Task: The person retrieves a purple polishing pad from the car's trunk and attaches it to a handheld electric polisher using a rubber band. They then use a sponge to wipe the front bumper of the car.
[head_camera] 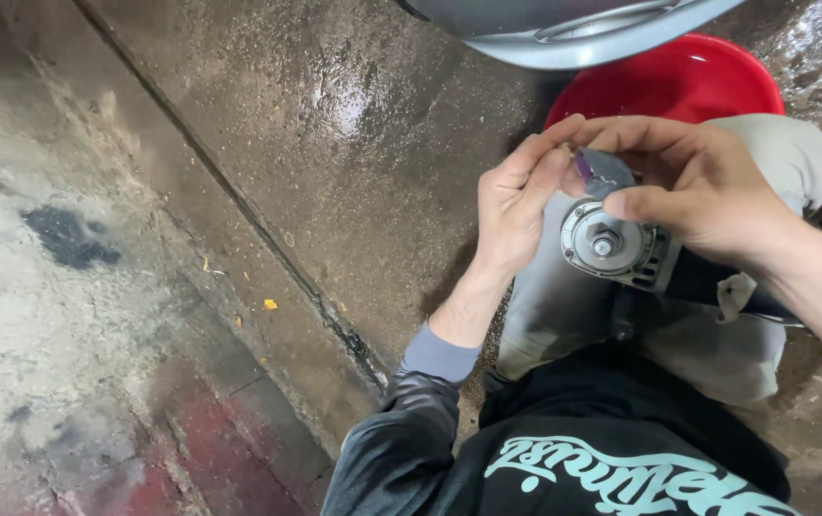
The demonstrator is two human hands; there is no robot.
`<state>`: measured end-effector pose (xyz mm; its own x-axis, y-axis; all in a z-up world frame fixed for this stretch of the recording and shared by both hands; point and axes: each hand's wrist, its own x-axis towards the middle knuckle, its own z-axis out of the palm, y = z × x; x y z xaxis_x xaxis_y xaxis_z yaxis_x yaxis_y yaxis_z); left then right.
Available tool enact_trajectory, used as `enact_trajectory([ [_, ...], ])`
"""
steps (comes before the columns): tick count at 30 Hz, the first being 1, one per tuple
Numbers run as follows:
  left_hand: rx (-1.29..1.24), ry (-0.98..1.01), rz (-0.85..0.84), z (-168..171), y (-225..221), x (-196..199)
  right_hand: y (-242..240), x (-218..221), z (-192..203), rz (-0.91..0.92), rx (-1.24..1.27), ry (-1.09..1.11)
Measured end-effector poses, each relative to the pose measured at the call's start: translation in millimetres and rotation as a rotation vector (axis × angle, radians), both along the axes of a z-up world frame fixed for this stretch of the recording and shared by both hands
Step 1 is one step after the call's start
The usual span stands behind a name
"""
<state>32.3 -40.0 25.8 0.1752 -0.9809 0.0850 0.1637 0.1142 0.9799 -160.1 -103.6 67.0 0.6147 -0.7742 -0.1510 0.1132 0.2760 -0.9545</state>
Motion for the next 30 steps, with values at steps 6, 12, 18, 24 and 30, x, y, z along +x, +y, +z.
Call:
enact_trajectory([
  [6, -0.06, 0.269, 0.071, -0.3, -4.0, -15.7, -1.1, 1.0, -4.5, 0.058, 0.084, -0.063],
  [12, -0.062, 0.378, 0.177, -10.3, -3.5, -16.5, 3.1, -6.5, -17.0, 0.109, 0.148, 0.026],
  [18, -0.055, 0.657, -0.053, -15.7, -5.7, 0.2, -0.8, -24.6, -32.6, 0.019, 0.223, -0.373],
  [24, 0.192, 0.308, -0.484, -17.2, 8.9, 82.7, -16.3, -43.2, -15.8, -0.149, 0.212, -0.488],
  [30, -0.157, 0.736, -0.705, 21.8, 3.0, 88.4, -16.2, -36.0, -23.5, -0.123, 0.212, -0.596],
])
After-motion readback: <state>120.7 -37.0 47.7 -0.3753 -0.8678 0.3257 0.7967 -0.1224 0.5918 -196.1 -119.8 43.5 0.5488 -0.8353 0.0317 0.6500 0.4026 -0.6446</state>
